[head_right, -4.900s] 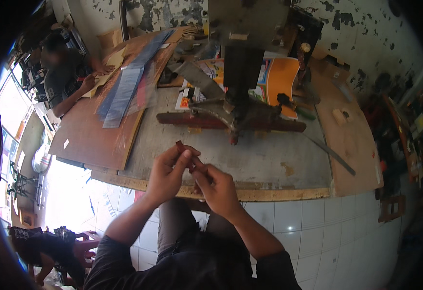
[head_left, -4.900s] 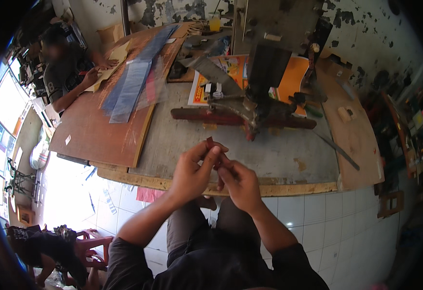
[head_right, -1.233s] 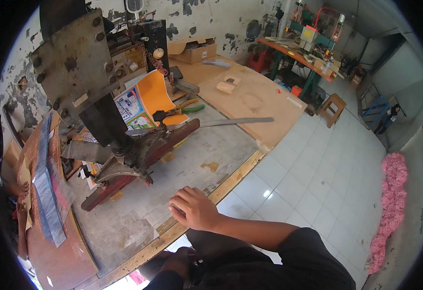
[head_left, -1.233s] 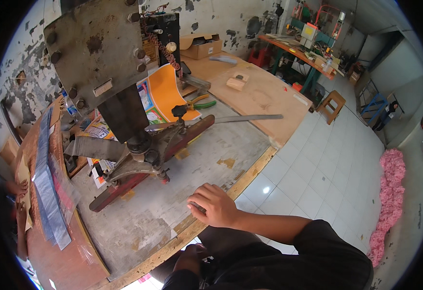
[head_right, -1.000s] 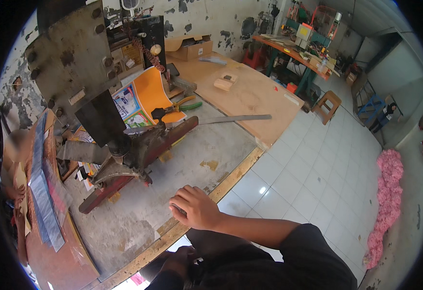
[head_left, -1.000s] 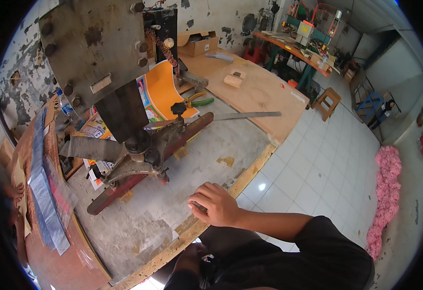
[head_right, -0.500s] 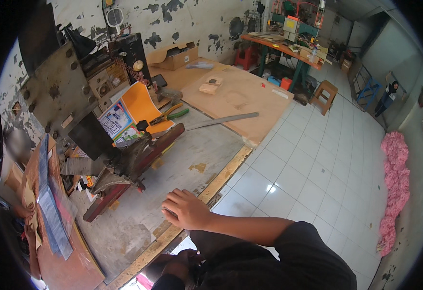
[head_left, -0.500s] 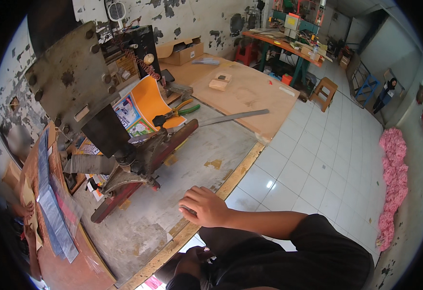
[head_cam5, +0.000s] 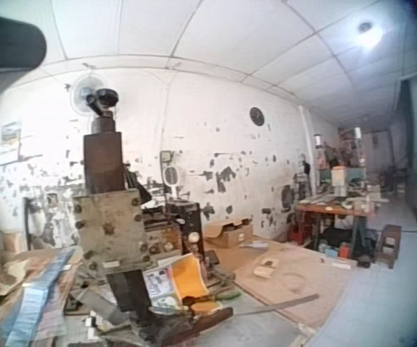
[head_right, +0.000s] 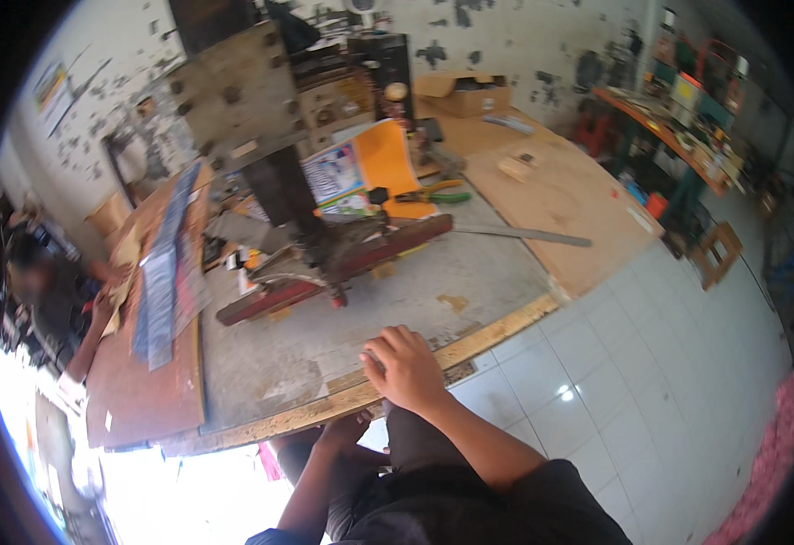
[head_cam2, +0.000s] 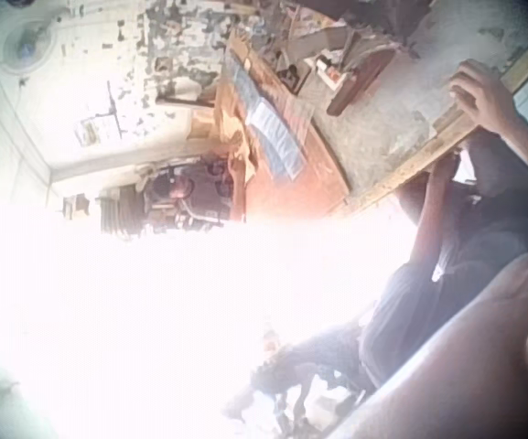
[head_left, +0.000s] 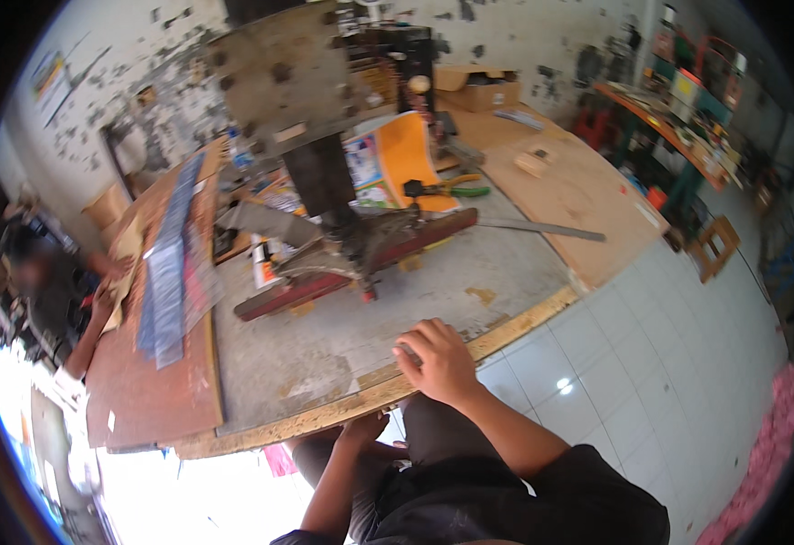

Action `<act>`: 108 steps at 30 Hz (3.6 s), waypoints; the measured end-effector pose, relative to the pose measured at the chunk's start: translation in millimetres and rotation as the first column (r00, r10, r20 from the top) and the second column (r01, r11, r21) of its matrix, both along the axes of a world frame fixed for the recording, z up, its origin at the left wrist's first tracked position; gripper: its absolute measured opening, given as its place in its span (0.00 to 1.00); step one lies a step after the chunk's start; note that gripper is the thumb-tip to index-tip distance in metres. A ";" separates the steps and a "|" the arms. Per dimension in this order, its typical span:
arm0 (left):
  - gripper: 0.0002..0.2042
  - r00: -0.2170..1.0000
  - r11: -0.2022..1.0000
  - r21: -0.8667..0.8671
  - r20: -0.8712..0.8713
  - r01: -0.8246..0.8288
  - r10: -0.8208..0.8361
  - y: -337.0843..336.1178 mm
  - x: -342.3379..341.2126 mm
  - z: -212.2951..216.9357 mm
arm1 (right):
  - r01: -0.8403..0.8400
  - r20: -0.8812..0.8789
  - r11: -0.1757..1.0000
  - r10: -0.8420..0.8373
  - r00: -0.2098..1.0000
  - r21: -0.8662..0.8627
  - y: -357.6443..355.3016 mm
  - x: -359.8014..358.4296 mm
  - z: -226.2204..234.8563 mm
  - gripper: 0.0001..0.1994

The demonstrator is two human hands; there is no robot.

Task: The person uses a screen printing machine to apply ink to objects on a table, then handles plastic sheets and uses a tape dispenser to prepare materials.

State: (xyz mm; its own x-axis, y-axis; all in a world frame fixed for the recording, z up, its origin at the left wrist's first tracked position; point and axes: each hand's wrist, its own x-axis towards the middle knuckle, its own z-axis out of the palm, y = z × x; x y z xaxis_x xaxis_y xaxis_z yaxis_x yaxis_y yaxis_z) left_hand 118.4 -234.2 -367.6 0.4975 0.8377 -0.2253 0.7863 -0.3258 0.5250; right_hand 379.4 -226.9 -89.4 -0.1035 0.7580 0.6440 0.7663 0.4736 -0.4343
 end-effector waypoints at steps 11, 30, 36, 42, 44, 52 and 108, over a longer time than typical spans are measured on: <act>0.13 0.532 0.711 0.153 0.772 -0.686 0.347 -112.4 -90.1 274.5 | -0.072 -0.014 0.997 0.072 0.997 0.002 -1.8 -9.1 7.6 0.06; 0.12 0.875 0.122 0.909 0.336 -0.398 0.347 -47.7 -68.3 222.8 | -0.034 -0.026 0.999 0.035 0.999 0.014 -2.5 -12.5 2.4 0.05; 0.11 0.869 0.161 0.893 0.344 -0.420 0.356 -50.2 -67.3 224.8 | -0.026 -0.035 1.000 0.026 0.999 0.003 -1.5 -13.3 -0.1 0.05; 0.12 0.879 0.171 0.895 0.340 -0.411 0.335 -48.5 -69.5 224.6 | -0.025 -0.023 1.000 0.026 0.999 0.009 -2.5 -12.5 1.0 0.05; 0.12 0.890 0.178 0.902 0.326 -0.394 0.318 -46.3 -67.5 222.8 | -0.060 -0.121 0.997 0.066 0.991 0.050 -6.0 -4.8 -4.3 0.05; 0.12 0.914 0.172 0.924 0.282 -0.341 0.292 -52.0 -79.4 224.0 | 0.603 -0.575 0.797 -0.494 0.652 0.000 -3.4 289.2 3.7 0.34; 0.13 0.866 0.098 0.914 0.334 -0.395 0.372 -49.5 -74.1 207.3 | 0.885 0.082 0.295 -0.935 0.346 -0.361 68.0 396.6 -19.2 0.46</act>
State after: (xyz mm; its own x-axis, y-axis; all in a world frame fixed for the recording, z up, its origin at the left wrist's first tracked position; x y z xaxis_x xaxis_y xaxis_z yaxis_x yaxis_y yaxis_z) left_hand 44.3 -283.7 -160.3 0.0309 0.4749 0.8795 0.9708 -0.2237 0.0866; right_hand 776.0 -159.0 -108.6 0.8364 0.4475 0.3164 0.5477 -0.6619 -0.5117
